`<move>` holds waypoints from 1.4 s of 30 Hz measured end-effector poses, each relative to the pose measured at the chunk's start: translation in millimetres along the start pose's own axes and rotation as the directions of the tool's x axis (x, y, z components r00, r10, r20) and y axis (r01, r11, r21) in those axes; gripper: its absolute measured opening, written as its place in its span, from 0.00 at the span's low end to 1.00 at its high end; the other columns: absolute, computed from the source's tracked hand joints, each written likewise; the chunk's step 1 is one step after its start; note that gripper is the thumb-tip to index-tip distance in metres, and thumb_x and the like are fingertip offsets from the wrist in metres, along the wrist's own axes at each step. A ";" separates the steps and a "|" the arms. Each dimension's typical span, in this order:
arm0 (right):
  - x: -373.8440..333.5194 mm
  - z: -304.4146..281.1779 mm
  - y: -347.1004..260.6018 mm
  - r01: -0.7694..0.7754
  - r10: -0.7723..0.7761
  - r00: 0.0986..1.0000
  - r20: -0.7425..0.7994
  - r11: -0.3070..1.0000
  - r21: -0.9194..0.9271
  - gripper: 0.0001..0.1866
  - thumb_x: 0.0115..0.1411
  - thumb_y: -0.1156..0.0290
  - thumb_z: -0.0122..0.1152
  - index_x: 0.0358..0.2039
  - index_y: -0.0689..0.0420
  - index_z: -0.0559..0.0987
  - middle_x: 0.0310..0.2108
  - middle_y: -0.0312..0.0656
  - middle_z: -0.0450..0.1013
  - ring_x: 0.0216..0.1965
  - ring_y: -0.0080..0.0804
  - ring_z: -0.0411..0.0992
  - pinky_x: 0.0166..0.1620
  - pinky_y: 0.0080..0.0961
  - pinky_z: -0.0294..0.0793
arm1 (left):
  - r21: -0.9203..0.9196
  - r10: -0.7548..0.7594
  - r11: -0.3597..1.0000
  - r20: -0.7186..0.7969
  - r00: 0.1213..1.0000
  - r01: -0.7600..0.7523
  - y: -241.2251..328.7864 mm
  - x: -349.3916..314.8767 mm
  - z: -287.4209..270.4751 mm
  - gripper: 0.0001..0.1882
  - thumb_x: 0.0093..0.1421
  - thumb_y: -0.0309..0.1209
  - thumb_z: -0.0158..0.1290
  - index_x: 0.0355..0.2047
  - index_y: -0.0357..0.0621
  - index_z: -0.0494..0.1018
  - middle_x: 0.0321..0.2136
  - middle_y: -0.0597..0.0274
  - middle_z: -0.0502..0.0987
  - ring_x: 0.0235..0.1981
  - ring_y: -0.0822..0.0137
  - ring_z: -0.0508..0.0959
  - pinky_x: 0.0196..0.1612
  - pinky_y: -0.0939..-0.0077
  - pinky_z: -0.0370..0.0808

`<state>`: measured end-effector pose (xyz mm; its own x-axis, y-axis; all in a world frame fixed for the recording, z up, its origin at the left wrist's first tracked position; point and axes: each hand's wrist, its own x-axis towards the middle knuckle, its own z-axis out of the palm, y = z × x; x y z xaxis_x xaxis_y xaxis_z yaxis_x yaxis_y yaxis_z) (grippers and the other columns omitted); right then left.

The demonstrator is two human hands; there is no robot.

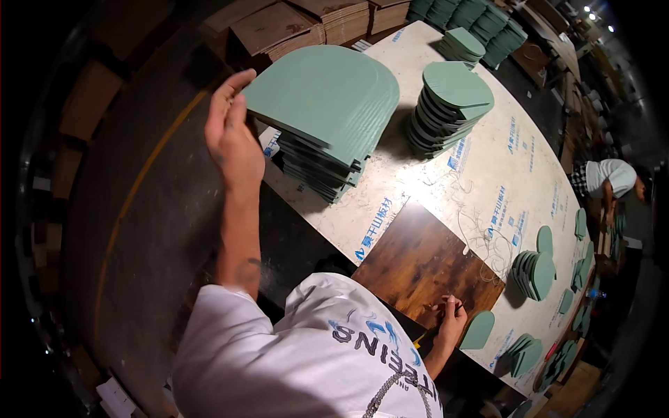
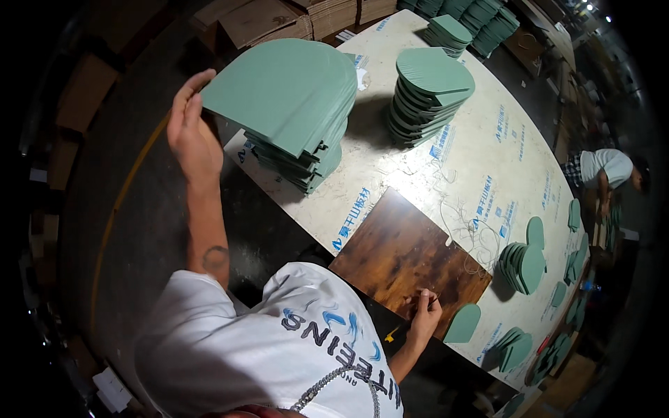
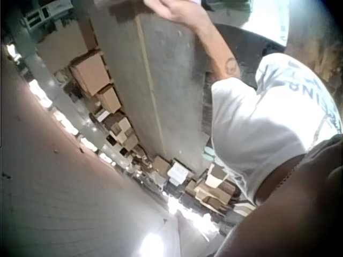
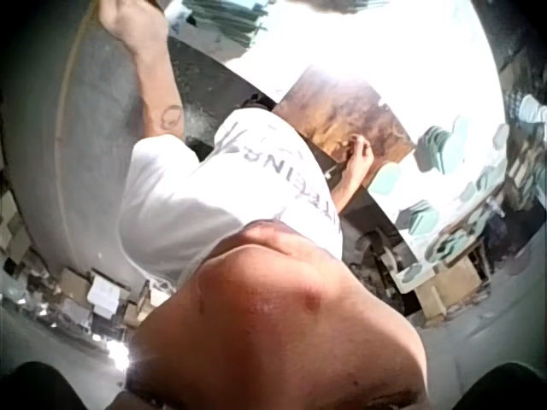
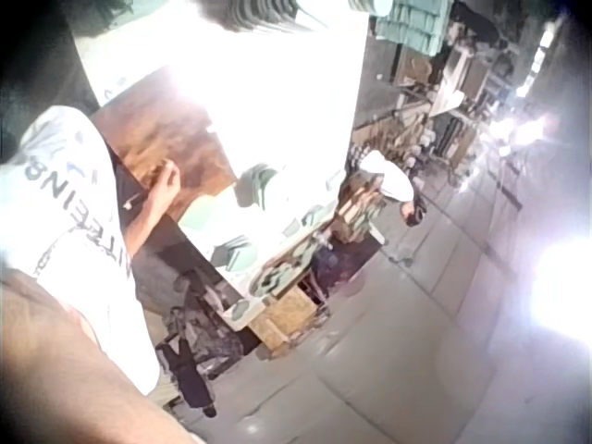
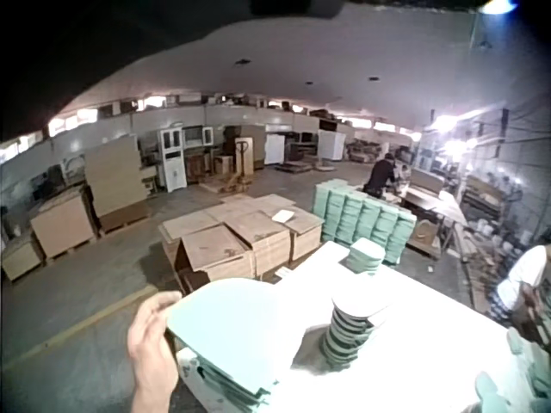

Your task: Cutting and trimming small green foam or padded material using a utility knife.

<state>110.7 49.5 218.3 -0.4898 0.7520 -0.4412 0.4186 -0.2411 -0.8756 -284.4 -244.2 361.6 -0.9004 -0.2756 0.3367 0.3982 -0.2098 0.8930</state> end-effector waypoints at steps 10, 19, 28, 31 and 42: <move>-3.0 28.3 -27.6 -0.076 0.076 0.997 -0.001 0.987 -0.143 0.15 0.71 0.58 0.59 0.37 0.57 0.81 0.22 0.35 0.78 0.16 0.13 0.63 0.20 0.15 0.54 | 0.407 0.223 0.797 0.488 0.844 -0.446 -12.9 -3.9 -30.4 0.37 0.59 0.39 0.67 0.64 0.34 0.67 0.62 0.49 0.71 0.64 0.56 0.71 0.66 0.64 0.65; -10.6 48.5 -39.9 -0.127 0.133 0.991 0.021 0.973 -0.194 0.16 0.71 0.57 0.60 0.38 0.59 0.80 0.22 0.35 0.76 0.16 0.15 0.64 0.20 0.16 0.58 | -0.026 0.037 0.999 0.496 0.868 -0.027 -46.3 12.6 -43.0 0.53 0.52 0.45 0.71 0.70 0.31 0.57 0.68 0.42 0.65 0.70 0.53 0.64 0.71 0.59 0.60; -17.8 51.0 -36.2 -0.157 0.158 0.987 -0.009 0.971 -0.178 0.17 0.71 0.57 0.59 0.38 0.60 0.80 0.22 0.36 0.76 0.16 0.17 0.64 0.20 0.17 0.60 | -0.095 0.007 0.994 0.491 0.871 0.046 -59.2 16.0 -36.2 0.54 0.52 0.46 0.71 0.70 0.31 0.57 0.69 0.40 0.62 0.71 0.54 0.63 0.72 0.60 0.57; -21.4 41.5 -26.2 -0.213 0.214 0.977 0.002 0.975 -0.069 0.15 0.71 0.58 0.59 0.40 0.59 0.80 0.22 0.38 0.77 0.14 0.18 0.65 0.19 0.18 0.60 | -0.105 0.021 0.994 0.497 0.867 0.037 -62.5 14.0 -34.0 0.53 0.52 0.45 0.70 0.70 0.31 0.56 0.69 0.42 0.62 0.70 0.56 0.63 0.72 0.62 0.56; -45.1 16.9 57.6 -0.446 0.432 0.884 0.176 0.672 0.592 0.16 0.71 0.58 0.56 0.49 0.57 0.78 0.28 0.42 0.78 0.19 0.24 0.69 0.21 0.18 0.66 | -0.045 0.007 0.999 0.347 0.938 0.009 -65.7 0.0 -49.7 0.41 0.62 0.44 0.62 0.68 0.33 0.61 0.65 0.46 0.68 0.67 0.57 0.67 0.69 0.60 0.63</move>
<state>143.9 -8.7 184.4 -0.3867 0.4529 -0.8033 0.0472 -0.8602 -0.5077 -301.9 -277.1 288.1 -0.9025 0.0657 0.4256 0.3974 -0.2541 0.8818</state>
